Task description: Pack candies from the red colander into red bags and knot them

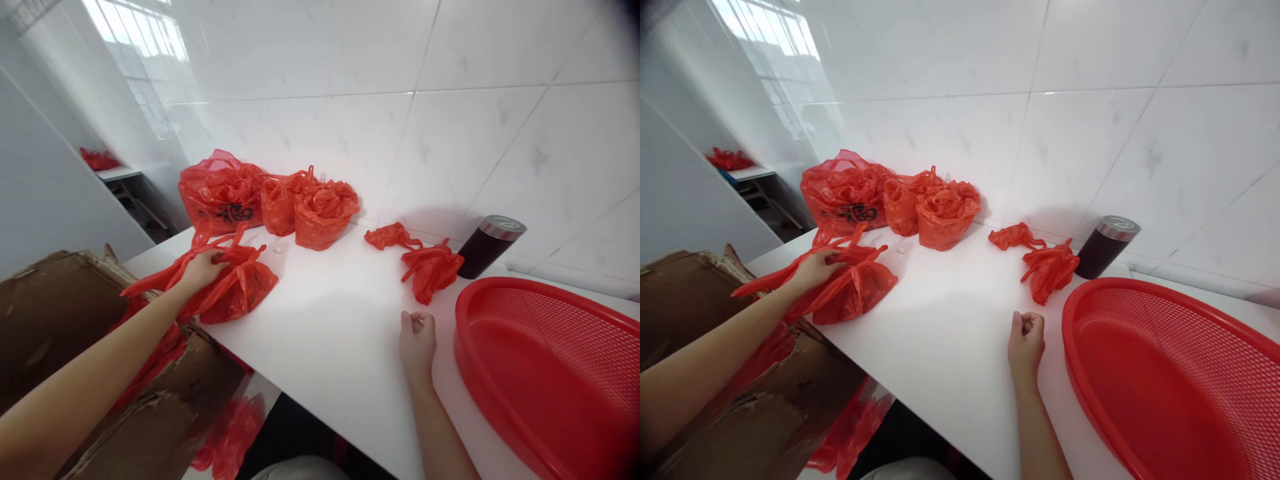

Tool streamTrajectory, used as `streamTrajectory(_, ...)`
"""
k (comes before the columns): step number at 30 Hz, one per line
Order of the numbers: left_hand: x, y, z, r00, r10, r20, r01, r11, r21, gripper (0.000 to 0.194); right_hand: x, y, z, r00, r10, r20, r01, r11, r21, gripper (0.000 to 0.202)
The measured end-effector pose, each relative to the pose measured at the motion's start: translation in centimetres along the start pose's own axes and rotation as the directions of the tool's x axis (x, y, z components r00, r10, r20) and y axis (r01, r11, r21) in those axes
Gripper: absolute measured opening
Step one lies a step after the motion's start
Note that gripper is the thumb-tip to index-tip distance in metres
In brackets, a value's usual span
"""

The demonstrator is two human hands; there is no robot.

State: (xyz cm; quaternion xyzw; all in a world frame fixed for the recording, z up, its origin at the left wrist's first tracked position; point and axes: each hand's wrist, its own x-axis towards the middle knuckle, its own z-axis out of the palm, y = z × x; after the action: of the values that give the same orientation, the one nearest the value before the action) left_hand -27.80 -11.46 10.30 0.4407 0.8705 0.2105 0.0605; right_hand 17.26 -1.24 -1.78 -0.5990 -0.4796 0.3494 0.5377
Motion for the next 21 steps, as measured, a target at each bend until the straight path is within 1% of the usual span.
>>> streamTrajectory(2,-0.1,0.0,-0.7,0.998,0.036,-0.043,-0.034,0.998,0.048,0.040,0.1,0.2,0.1,1.000,-0.006,0.010,0.006,1.000,0.007,0.034)
streamTrajectory(4,-0.2,-0.2,-1.3,0.997,0.056,-0.052,-0.051,0.994,0.092,0.041,0.2,0.3,0.2,1.000,-0.008,0.015,0.008,1.000,0.011,0.037)
streamTrajectory(9,-0.2,-1.0,-1.5,0.999,0.053,-0.013,-0.050,0.987,0.155,0.040,0.3,0.4,0.2,1.000,-0.007,0.018,0.006,1.000,0.016,0.039)
streamTrajectory(12,-0.4,-1.0,-1.7,0.998,0.049,0.043,-0.055,0.985,0.163,0.048,0.2,0.4,0.1,1.000,-0.007,0.022,0.007,1.000,0.017,0.039)
streamTrajectory(14,-1.0,-0.5,-2.1,0.998,0.043,0.048,-0.050,0.984,0.169,0.056,0.2,0.3,0.1,1.000,-0.004,0.022,0.004,1.000,0.015,0.039)
streamTrajectory(16,-1.7,0.4,-2.5,1.000,0.029,-0.009,-0.026,0.980,0.196,0.063,0.1,0.2,0.1,1.000,-0.002,0.019,0.002,1.000,0.010,0.038)
streamTrajectory(18,-2.5,1.3,-2.7,0.997,0.032,-0.064,-0.017,0.974,0.227,0.063,0.1,0.2,0.1,1.000,-0.003,0.018,0.003,1.000,0.004,0.038)
streamTrajectory(19,-2.8,1.7,-2.6,0.997,0.039,-0.061,-0.024,0.972,0.235,0.061,0.1,0.1,0.1,1.000,-0.004,0.020,0.004,1.000,0.001,0.037)
streamTrajectory(21,-3.2,2.3,-2.1,0.999,0.046,0.007,-0.046,0.973,0.227,0.056,0.1,0.1,0.0,1.000,-0.009,0.021,0.009,1.000,-0.006,0.036)
